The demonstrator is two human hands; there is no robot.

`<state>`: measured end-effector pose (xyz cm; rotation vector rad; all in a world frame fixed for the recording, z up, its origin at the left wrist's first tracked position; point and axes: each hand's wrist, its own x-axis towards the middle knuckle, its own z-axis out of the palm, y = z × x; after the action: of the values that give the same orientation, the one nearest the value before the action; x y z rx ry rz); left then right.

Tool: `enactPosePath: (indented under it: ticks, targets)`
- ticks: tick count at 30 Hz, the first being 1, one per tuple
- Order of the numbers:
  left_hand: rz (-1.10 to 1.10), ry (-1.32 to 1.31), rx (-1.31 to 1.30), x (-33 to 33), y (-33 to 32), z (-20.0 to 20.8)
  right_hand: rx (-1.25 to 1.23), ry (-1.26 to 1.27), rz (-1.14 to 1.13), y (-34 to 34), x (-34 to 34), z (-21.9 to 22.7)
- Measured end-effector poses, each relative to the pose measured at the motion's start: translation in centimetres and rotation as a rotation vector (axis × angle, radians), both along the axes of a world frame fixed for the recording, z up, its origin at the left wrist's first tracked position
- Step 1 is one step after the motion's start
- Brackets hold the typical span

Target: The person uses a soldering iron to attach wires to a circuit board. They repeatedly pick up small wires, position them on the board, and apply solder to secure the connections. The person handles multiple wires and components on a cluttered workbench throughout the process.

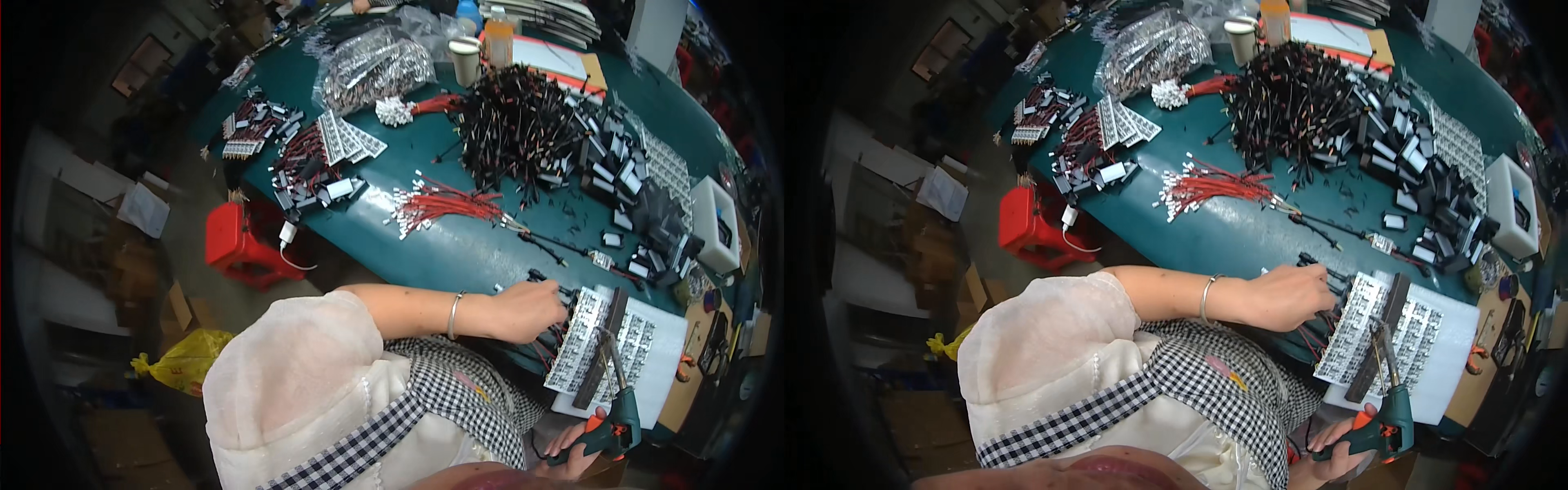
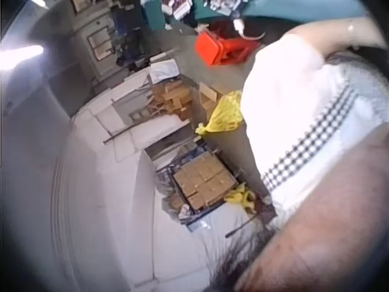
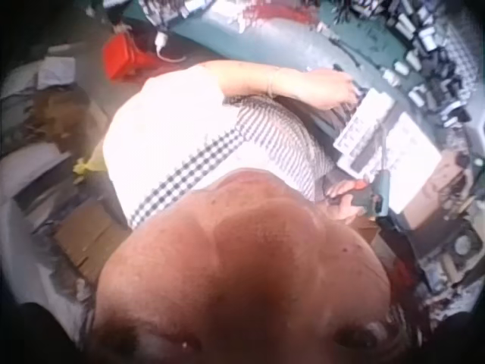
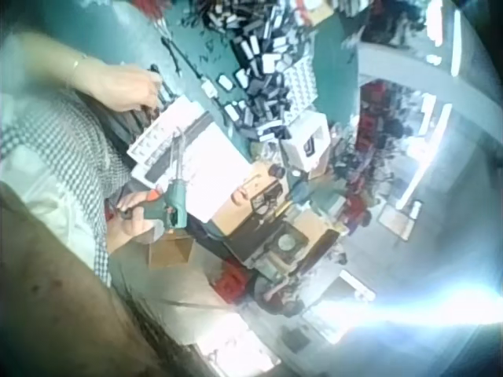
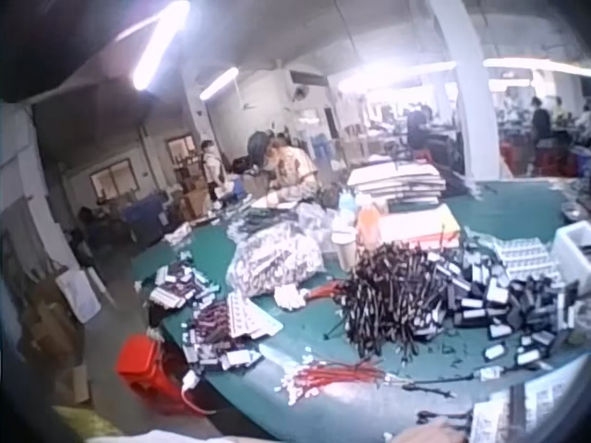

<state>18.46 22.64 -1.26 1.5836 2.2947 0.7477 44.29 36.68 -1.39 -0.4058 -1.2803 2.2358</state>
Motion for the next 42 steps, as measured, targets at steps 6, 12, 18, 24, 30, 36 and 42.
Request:
enactPosePath:
  ticks: [6,12,18,24,30,36,42]
  targets:
    - [0.128,-0.088,0.059,-0.4,-1.3,-0.8,-0.155,-0.09,0.232,4.3,3.1,-3.7]
    - [0.111,-0.187,0.077,-2.1,-4.7,-0.9,0.04,0.037,-0.031,0.4,0.5,0.2]
    - [0.367,-0.039,0.206,-5.1,-9.3,0.1,0.091,0.056,0.062,1.3,0.4,-0.4]
    - [0.802,0.151,0.069,-15.0,-14.7,-1.2,0.095,0.066,0.068,0.8,-0.9,0.4]
    - [0.57,0.102,-0.082,-19.3,-16.0,-2.6,0.073,0.044,0.049,0.4,-1.1,0.2]
    - [0.607,0.168,-0.013,-19.1,-15.8,-1.3,0.01,0.057,-0.036,0.5,-0.3,0.3]
    - [0.596,-0.641,0.648,-14.5,-9.9,2.2,-0.006,0.061,-0.098,0.9,-0.4,0.1]
